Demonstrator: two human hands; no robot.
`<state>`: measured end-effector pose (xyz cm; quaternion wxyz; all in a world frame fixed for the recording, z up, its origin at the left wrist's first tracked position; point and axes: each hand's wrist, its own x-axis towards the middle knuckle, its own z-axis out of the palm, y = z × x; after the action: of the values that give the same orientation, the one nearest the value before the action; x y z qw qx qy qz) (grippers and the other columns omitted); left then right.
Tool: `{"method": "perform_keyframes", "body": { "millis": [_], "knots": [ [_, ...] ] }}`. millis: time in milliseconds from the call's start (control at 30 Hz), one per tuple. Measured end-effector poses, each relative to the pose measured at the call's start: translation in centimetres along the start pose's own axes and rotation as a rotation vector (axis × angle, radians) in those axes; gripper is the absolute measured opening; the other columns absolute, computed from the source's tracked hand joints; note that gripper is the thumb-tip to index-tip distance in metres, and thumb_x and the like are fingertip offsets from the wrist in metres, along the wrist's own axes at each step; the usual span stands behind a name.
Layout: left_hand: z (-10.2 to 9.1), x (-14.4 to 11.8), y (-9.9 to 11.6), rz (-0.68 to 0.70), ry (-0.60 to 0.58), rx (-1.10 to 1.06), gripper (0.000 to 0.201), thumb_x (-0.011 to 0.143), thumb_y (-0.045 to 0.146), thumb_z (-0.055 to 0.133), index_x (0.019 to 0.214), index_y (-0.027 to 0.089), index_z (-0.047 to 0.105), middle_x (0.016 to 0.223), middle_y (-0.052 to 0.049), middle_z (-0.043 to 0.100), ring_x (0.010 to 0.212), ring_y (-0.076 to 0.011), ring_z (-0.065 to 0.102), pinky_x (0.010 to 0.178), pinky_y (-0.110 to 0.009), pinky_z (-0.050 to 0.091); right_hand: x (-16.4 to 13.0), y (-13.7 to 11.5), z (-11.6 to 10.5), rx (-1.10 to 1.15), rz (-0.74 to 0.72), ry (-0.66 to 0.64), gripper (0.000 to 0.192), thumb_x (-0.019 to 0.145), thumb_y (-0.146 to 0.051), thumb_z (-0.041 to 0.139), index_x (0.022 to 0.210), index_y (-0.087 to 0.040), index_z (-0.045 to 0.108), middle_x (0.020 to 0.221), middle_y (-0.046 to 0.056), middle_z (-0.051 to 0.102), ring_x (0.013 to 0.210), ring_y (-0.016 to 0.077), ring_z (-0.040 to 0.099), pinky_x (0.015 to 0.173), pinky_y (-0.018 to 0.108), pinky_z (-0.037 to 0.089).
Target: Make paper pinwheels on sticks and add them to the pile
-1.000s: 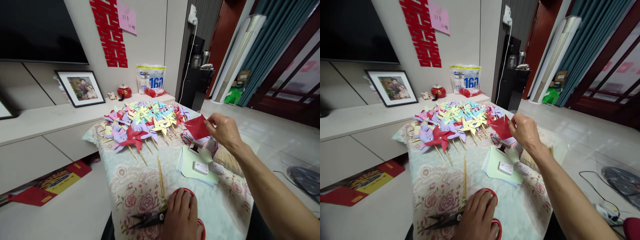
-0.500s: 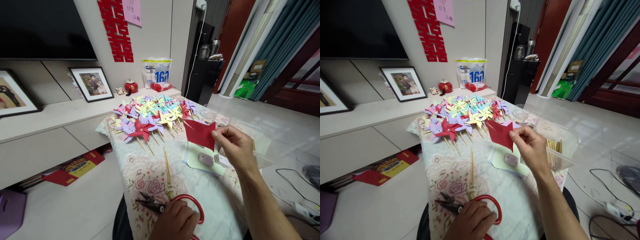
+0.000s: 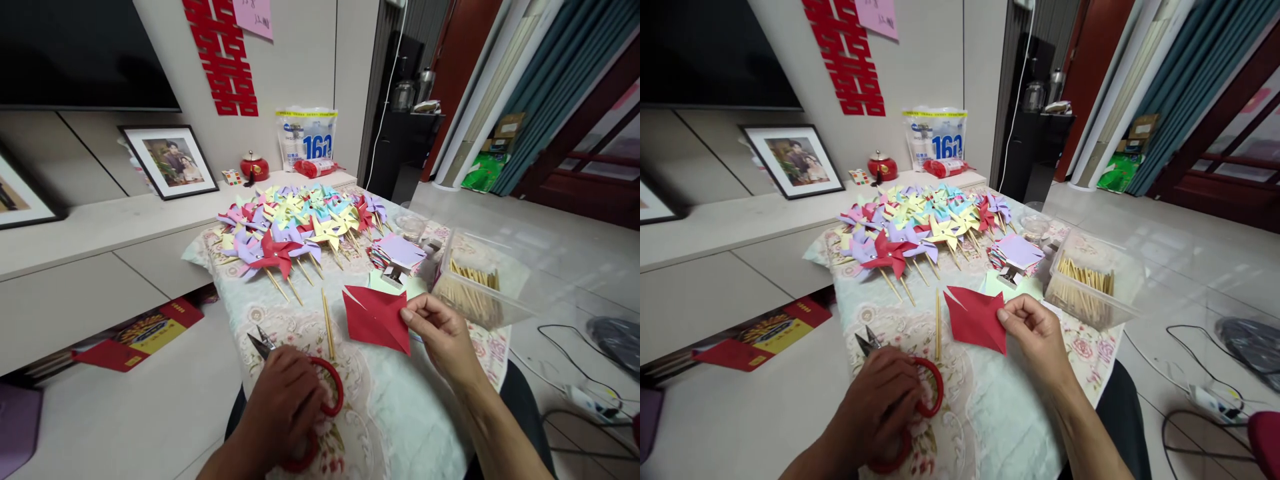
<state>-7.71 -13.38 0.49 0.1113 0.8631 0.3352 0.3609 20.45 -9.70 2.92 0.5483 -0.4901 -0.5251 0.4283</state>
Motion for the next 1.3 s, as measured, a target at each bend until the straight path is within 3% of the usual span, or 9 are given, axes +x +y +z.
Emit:
{"method": "perform_keyframes", "body": {
  "millis": [167, 300, 433, 533, 733, 833, 933, 1033, 1300],
  "knots": [
    [1.8, -0.3, 2.7, -0.218, 0.104, 0.049, 0.018, 0.093, 0.012, 0.050, 0.089, 0.020, 0.065, 0.086, -0.004, 0.071, 0.081, -0.0176, 0.064, 0.075, -0.031, 0.053, -0.8, -0.6, 0.3, -0.186, -0.099, 0.016, 0.022, 0.088, -0.038, 0.070, 0.077, -0.019, 0.065, 0.062, -0.002, 0.061, 0.054, 0.0125, 0.055, 0.050, 0.023, 0.043],
    [3.5, -1.0, 3.8, -0.122, 0.080, 0.184, 0.023, 0.090, 0.022, 0.058, 0.111, 0.019, 0.068, 0.108, -0.007, 0.075, 0.097, -0.0246, 0.067, 0.086, -0.040, 0.054, -2.0, -2.0, 0.2, -0.498, -0.435, 0.026, 0.005, 0.091, -0.020, 0.065, 0.086, -0.022, 0.065, 0.078, 0.002, 0.071, 0.070, 0.0176, 0.069, 0.064, 0.028, 0.054],
    [3.5, -1.5, 3.3, -0.063, 0.019, 0.252, 0.027, 0.092, 0.019, 0.055, 0.116, 0.020, 0.068, 0.116, -0.004, 0.075, 0.109, -0.0248, 0.066, 0.101, -0.043, 0.046, -3.9, -1.8, 0.1, -0.669, -0.799, -0.220, 0.021, 0.088, -0.003, 0.057, 0.101, -0.018, 0.065, 0.097, 0.010, 0.076, 0.095, 0.0230, 0.073, 0.085, 0.037, 0.057],
    [2.8, -1.6, 2.9, -0.049, 0.008, 0.229, 0.027, 0.093, 0.014, 0.052, 0.114, 0.021, 0.068, 0.110, -0.001, 0.076, 0.109, -0.0228, 0.066, 0.109, -0.044, 0.039, -5.5, -0.6, 0.1, -0.742, -0.905, -0.352, 0.022, 0.088, -0.001, 0.054, 0.103, -0.013, 0.066, 0.100, 0.014, 0.076, 0.103, 0.0264, 0.072, 0.093, 0.043, 0.056],
    [2.7, -2.3, 3.7, -0.158, 0.142, 0.153, 0.018, 0.089, 0.009, 0.054, 0.097, 0.021, 0.065, 0.099, -0.002, 0.074, 0.098, -0.0190, 0.067, 0.096, -0.037, 0.047, -7.2, 1.4, 0.0, -0.777, -0.844, -0.424, 0.020, 0.094, -0.002, 0.050, 0.103, -0.014, 0.064, 0.103, 0.013, 0.076, 0.107, 0.0243, 0.071, 0.099, 0.044, 0.054],
    [3.2, -2.9, 4.2, -0.284, 0.218, 0.203, 0.021, 0.088, 0.011, 0.056, 0.107, 0.018, 0.062, 0.104, -0.008, 0.071, 0.100, -0.0203, 0.065, 0.087, -0.034, 0.052, -7.2, 1.4, -0.1, -0.729, -0.791, -0.434, 0.017, 0.094, -0.004, 0.051, 0.101, -0.015, 0.062, 0.100, 0.011, 0.076, 0.104, 0.0222, 0.071, 0.101, 0.042, 0.053],
    [3.6, -2.8, 4.7, -0.270, 0.136, 0.291, 0.044, 0.086, 0.015, 0.056, 0.130, 0.013, 0.055, 0.123, -0.013, 0.068, 0.117, -0.0267, 0.061, 0.096, -0.042, 0.050, -7.0, 1.2, -0.3, -0.704, -0.740, -0.456, 0.014, 0.097, -0.007, 0.050, 0.102, -0.017, 0.060, 0.095, 0.009, 0.075, 0.094, 0.0197, 0.072, 0.101, 0.041, 0.052],
    [4.3, -2.0, 5.0, -0.187, 0.020, 0.292, 0.047, 0.085, 0.015, 0.056, 0.132, 0.016, 0.056, 0.124, -0.008, 0.071, 0.124, -0.0286, 0.058, 0.106, -0.046, 0.042, -6.8, 1.0, -0.5, -0.697, -0.700, -0.473, 0.014, 0.097, -0.009, 0.050, 0.103, -0.018, 0.059, 0.089, 0.007, 0.074, 0.084, 0.0185, 0.071, 0.099, 0.041, 0.052],
    [6.9, 0.2, 5.0, -0.254, 0.110, 0.287, 0.030, 0.093, 0.014, 0.052, 0.122, 0.016, 0.061, 0.097, -0.005, 0.077, 0.095, -0.0246, 0.067, 0.095, -0.045, 0.045, -6.9, 2.1, -0.8, -0.729, -0.476, -0.270, 0.029, 0.098, -0.017, 0.055, 0.126, -0.023, 0.055, 0.094, 0.006, 0.073, 0.084, 0.0207, 0.070, 0.074, 0.033, 0.057]
  ]
}}
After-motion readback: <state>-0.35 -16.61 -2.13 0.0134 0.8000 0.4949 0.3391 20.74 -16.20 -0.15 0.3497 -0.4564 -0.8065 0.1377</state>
